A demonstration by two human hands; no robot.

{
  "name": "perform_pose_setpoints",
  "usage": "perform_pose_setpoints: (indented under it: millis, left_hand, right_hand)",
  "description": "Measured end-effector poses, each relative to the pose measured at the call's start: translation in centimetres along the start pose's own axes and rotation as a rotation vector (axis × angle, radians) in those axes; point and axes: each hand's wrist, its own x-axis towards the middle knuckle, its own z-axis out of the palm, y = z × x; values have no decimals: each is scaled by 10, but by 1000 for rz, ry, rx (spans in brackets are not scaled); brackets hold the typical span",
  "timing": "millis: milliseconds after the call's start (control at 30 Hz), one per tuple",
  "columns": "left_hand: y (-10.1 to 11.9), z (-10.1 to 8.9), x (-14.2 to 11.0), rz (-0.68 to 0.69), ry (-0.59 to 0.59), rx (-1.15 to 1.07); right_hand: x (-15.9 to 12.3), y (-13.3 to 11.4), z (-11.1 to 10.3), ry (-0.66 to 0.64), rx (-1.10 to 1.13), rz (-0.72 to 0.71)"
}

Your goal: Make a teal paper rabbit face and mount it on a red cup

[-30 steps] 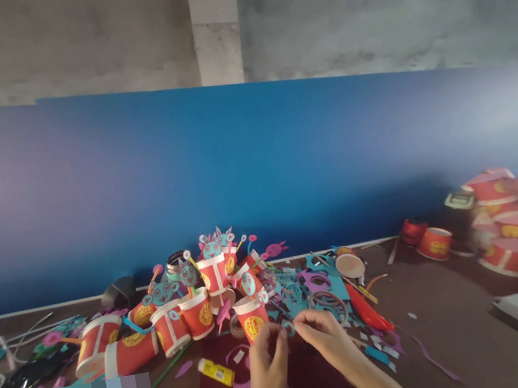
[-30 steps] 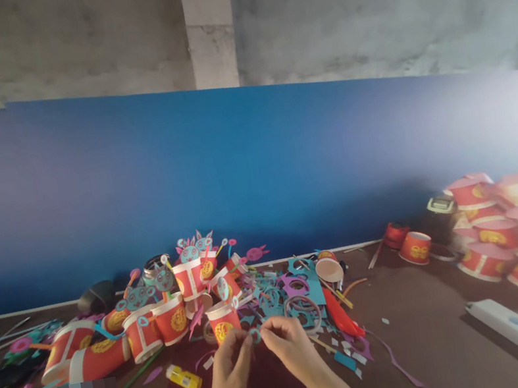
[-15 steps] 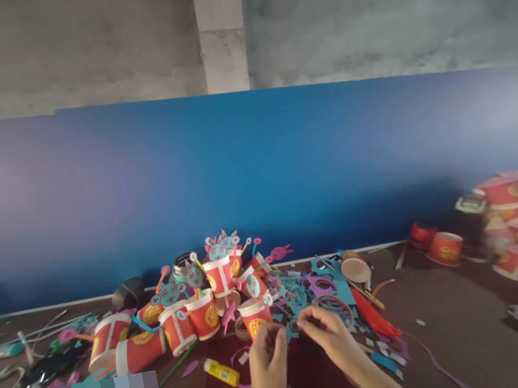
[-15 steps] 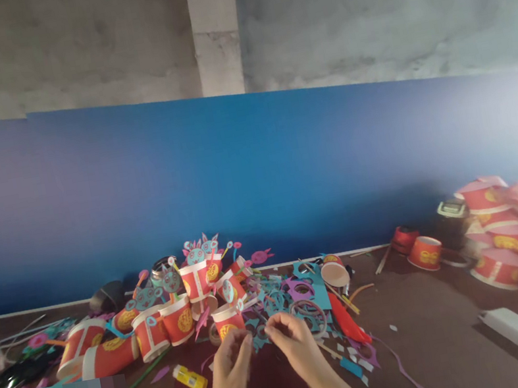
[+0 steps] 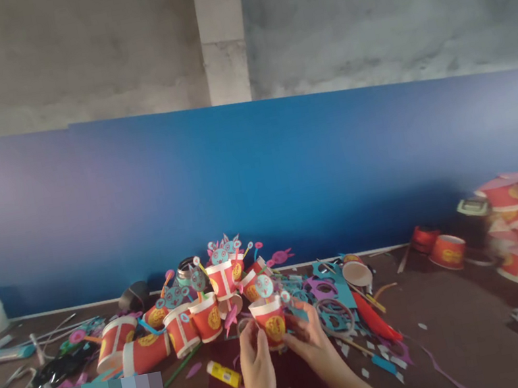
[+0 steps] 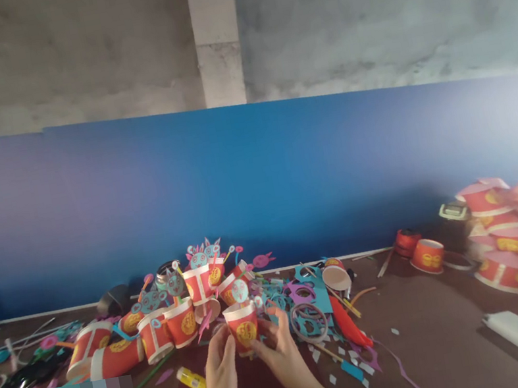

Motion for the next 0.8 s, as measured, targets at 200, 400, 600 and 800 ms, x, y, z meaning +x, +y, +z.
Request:
perform_pose_setpoints:
  millis: [200,400,600,800]
  left_hand:
    - [11,18,-4,-71,-87,-54]
    - [21,24,-1,-128,-276,-111]
    - [19,23,-1,-118,-255,-224]
    - [17,23,0,-30,-411,-194]
  right_hand:
    - [4,1,-13,67,121,10]
    - [5,4,-14,-17,185,29]
    - [15,-4,-34,207,79,21]
    - [12,-52,-29,298,-254,-148]
